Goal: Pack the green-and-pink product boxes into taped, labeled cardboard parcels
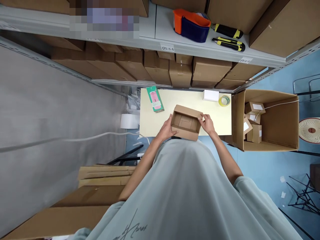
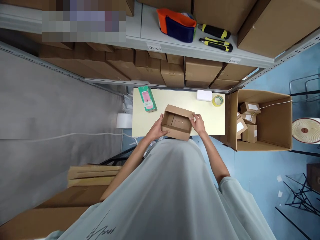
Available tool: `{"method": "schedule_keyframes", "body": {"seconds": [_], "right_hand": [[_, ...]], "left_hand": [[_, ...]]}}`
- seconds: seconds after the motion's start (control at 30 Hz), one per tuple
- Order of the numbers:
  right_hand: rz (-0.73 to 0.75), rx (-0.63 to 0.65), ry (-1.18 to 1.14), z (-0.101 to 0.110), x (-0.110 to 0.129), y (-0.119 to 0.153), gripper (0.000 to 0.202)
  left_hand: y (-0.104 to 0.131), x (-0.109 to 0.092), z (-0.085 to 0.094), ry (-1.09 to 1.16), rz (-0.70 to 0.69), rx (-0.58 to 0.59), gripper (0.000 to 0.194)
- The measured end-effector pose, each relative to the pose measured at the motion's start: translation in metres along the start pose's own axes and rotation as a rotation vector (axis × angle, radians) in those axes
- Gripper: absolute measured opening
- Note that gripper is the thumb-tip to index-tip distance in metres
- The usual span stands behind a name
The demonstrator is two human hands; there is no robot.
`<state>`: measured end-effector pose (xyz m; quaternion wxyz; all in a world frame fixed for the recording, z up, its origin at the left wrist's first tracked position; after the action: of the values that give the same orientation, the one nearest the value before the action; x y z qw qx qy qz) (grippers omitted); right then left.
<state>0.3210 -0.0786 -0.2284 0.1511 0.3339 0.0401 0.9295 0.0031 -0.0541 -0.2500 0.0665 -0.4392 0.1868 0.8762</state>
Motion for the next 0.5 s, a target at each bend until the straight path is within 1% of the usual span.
{"method": "schedule_keyframes", "body": {"seconds": [0.07,0.13,0.2,0.3,0.4,0.5], "right_hand": [[0.014,0.06,-0.009,-0.008,-0.002,0.004,0.055],[0.031,0.08,-0.02,-0.012,-0.002,0.004,0.052],[0.048,0.069,-0.033,-0.013,-0.002,0.0,0.053],[0.061,0.021,-0.054,-0.01,-0.002,-0.011,0.059],[0.045,-0.004,-0.08,-0.009,-0.005,-0.024,0.063],[0.026,0.019,-0.116,-0.012,-0.008,-0.031,0.071]], "left_hand": [[0.003,0.013,-0.005,-0.001,0.065,0.022,0.139],[0.002,0.017,-0.007,-0.011,0.093,0.018,0.135],[0.0,0.014,-0.005,-0.046,0.095,-0.012,0.121],[-0.006,0.002,0.004,-0.126,0.082,-0.069,0.104],[-0.012,-0.003,0.007,-0.172,0.11,-0.082,0.101],[-0.015,0.002,0.002,-0.164,0.176,-0.038,0.105]]}}
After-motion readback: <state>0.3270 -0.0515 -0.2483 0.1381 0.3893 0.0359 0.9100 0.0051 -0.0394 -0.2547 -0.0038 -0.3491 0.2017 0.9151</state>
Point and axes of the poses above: each hand's wrist, its own y-axis away from the middle knuckle, its own z-axis out of the back of the hand, x = y × z, the point moved 9 cm from there along -y, towards the middle knuckle, and after that the axes turned 9 degrees about -x, right-handed, at the moved point
